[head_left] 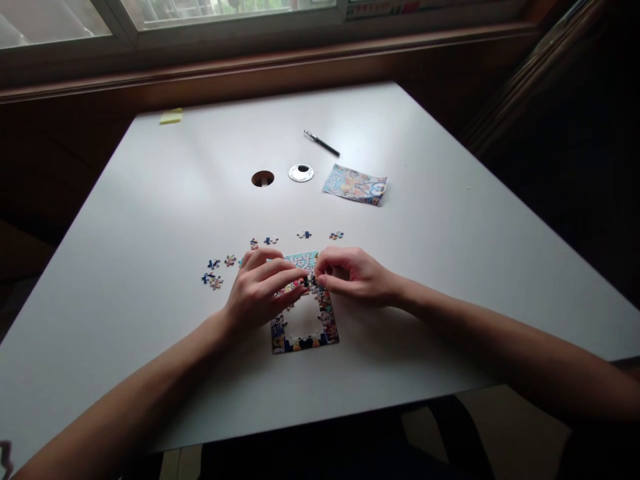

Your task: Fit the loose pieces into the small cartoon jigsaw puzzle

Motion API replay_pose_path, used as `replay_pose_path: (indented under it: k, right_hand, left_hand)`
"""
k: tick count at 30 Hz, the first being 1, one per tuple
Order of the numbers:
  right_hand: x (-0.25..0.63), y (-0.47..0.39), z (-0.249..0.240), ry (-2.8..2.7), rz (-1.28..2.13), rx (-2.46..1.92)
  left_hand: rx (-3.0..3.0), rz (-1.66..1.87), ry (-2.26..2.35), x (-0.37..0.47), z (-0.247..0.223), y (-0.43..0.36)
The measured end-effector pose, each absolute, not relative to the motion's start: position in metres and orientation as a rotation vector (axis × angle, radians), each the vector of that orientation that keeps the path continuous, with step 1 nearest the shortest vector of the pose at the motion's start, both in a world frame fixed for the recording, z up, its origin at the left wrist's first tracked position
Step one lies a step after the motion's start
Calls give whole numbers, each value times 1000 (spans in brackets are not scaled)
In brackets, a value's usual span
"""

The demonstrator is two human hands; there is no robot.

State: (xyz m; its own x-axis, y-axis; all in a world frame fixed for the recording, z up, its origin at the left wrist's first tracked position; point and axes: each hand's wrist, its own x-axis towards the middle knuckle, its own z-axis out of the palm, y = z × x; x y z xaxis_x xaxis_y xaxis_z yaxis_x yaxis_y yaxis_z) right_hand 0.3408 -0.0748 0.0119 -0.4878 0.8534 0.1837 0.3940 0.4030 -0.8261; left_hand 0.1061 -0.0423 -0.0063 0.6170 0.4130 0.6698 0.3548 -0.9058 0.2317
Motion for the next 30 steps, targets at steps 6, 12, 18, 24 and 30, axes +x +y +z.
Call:
replay_pose_path:
  k: [6,12,18,24,30]
  right_hand:
    - [339,-76,9,-2079,833,-1006]
    - [340,-76,5,-2058,699,-949]
    - [341,-74,5,-2061,662,-932]
    - [340,-74,5,-2070,619,-895]
    - [340,-75,7,-2070,562,-868]
  left_hand:
    - [2715,1175,693,104,-4,-44]
    - [2689,1128,732,103,-3,-43]
    - [2652,1070,761,102,-2,-43]
    - [2627,1015,741,103,-2,-42]
    - [2554,1012,702,102,2,-42]
